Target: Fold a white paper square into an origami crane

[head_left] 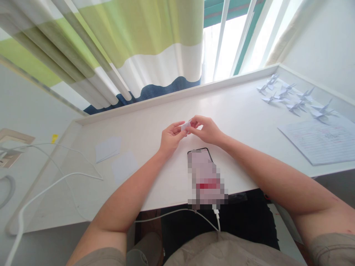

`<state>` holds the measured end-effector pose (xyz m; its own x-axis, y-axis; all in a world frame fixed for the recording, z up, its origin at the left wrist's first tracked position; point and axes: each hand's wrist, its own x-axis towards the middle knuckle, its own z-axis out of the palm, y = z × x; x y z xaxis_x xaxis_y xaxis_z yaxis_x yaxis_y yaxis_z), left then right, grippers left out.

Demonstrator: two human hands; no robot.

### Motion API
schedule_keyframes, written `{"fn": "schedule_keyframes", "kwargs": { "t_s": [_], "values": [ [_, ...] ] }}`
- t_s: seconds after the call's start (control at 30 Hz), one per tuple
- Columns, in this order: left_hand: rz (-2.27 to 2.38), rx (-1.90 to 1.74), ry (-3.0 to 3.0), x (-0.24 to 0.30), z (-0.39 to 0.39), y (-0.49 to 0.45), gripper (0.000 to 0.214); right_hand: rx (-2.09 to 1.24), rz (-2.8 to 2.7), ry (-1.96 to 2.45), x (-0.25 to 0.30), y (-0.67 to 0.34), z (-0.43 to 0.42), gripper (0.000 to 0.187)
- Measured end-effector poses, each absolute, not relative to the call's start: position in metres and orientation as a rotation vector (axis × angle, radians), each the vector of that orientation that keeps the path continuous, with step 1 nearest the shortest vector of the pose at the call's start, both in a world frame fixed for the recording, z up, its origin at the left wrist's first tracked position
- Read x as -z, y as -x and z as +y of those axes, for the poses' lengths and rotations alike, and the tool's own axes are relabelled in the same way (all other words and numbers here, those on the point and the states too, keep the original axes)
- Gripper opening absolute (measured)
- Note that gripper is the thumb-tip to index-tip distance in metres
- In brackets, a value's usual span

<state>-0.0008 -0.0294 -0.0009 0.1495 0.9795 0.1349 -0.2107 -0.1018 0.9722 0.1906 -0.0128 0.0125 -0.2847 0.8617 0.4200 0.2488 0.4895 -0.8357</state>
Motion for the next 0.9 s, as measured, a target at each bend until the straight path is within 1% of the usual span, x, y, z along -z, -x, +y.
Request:
{"fn": "schedule_keyframes", "kwargs": {
  "t_s": [0.17, 0.43, 0.63, 0.9],
  "values": [
    [0.881, -1.236, -1.248, 0.002, -0.029, 0.000, 0.055, -0.863, -1.730, 0.961, -0.017, -0.190, -0.017, 0.028],
    [0.894, -1.255, -1.266, 0.000, -0.031, -0.002, 0.052, -0.853, -1.720, 0.965, -0.018, -0.190, -0.017, 0.024],
    [0.903, -1.325, -1.298, 0.001, -0.034, -0.006, 0.051, -0.809, -1.752, 0.996, -0.018, -0.188, -0.018, 0.036],
    [0.952, -1.371, -1.340, -0.001, -0.036, -0.006, 0.043, -0.810, -1.847, 0.943, -0.025, -0.191, -0.021, 0.023]
  ]
}}
